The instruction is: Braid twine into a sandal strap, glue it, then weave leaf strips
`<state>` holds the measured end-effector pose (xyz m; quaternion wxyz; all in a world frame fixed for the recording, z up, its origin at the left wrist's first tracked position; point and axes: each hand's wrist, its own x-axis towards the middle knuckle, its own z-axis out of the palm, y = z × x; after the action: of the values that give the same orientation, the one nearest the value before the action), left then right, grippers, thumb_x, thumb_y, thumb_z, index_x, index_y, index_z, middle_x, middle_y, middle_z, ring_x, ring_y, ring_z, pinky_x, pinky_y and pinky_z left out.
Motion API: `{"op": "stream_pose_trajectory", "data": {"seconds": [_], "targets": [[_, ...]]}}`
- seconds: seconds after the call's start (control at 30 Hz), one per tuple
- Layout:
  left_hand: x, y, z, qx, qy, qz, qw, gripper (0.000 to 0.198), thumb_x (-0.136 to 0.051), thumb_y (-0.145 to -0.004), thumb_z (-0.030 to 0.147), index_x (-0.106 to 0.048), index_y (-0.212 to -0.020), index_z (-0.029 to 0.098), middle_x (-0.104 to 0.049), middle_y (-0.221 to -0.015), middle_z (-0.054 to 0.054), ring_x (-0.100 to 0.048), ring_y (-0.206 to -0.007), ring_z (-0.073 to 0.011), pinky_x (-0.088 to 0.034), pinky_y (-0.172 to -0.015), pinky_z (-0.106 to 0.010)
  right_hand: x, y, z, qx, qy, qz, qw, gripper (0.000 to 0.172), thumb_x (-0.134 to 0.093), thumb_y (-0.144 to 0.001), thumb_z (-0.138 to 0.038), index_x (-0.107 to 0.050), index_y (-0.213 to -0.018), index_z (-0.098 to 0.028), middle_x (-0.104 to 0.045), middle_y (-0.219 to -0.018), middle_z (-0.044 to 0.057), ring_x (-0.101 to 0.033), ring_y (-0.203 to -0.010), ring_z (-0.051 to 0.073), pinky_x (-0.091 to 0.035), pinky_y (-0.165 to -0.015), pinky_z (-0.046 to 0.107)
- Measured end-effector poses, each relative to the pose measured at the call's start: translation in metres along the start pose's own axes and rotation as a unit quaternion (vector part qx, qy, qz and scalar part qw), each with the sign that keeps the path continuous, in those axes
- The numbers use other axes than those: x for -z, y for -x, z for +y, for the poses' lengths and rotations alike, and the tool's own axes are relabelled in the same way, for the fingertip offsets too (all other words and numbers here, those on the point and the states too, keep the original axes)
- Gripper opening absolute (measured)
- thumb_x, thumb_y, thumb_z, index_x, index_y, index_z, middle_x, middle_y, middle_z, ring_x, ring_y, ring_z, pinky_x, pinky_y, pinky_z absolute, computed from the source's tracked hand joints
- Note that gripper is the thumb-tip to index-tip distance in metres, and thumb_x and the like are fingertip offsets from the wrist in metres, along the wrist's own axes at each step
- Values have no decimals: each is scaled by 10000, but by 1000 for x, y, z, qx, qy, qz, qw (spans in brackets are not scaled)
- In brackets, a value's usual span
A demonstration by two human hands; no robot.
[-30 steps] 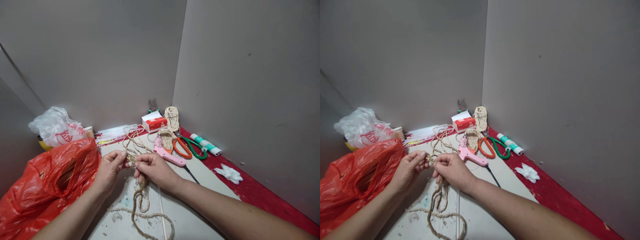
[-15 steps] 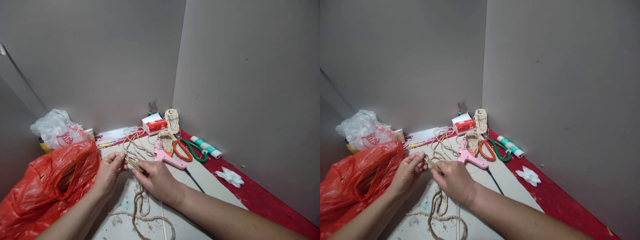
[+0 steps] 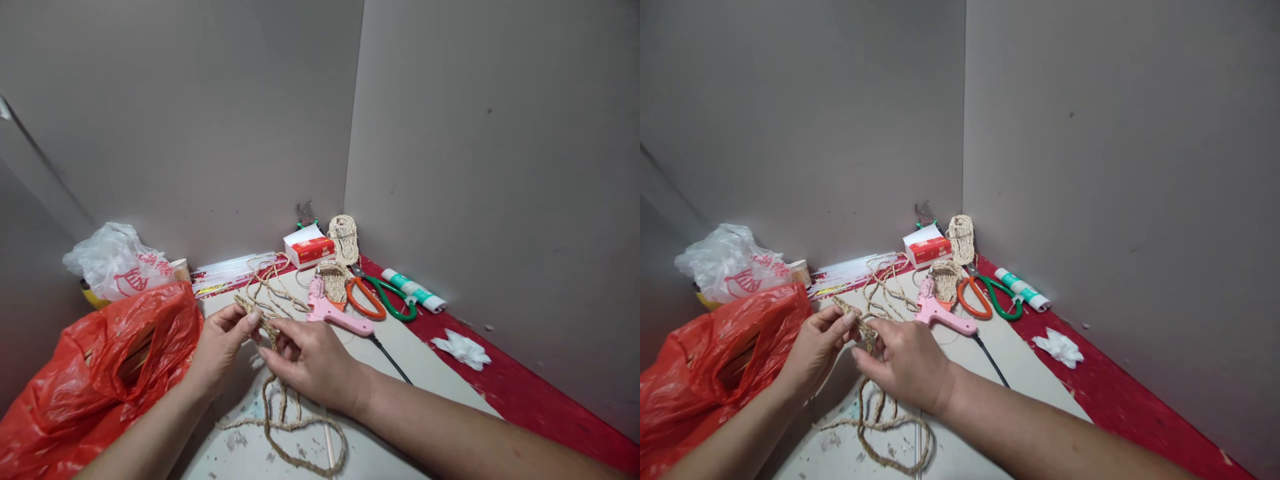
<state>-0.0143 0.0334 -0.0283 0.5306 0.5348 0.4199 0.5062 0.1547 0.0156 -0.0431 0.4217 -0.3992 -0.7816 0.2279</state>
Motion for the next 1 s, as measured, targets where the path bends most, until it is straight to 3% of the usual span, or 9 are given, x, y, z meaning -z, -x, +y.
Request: {"op": "stream_pose_trajectory", "data": {"seconds": [0.27,0.5,0.7,1.0], "targets": [[-4,1,3,-65,-49,12,997,159,-660,-809,326,-655,-781,170,-661,-789,-17,-559,-683,-117,-461,-693,-238,-10,1,7,-64,-51,-6,997,212,-599,-809,-282,-669,-996,-213,-589,-561,-30,-523,-490,114,-399,-523,235],[-8,4,5,-96,-88,23,991,182,-654,-807,336,-644,-740,167,-651,-705,-14,-569,-659,-132,-466,-666,-245,-11,0,4,-71,-78,-2,994,191,-523,-806,-184,-683,-910,-182,-508,-530,-41,-442,-452,93,-365,-486,227],[-11,7,7,-137,-99,59,984,148,-654,-807,306,-626,-736,180,-633,-694,0,-560,-653,-128,-455,-667,-236,-11,-2,0,-108,-139,18,984,359,-529,-768,-160,-625,-1114,-180,-541,-543,-58,-481,-477,95,-396,-508,218],[-6,1,3,-62,-37,45,996,208,-659,-801,355,-591,-724,173,-590,-654,18,-549,-623,-114,-443,-648,-232,-10,-9,0,-211,-276,-19,938,180,-583,-712,-192,-631,-884,-164,-555,-545,-48,-527,-496,110,-404,-507,230]]}}
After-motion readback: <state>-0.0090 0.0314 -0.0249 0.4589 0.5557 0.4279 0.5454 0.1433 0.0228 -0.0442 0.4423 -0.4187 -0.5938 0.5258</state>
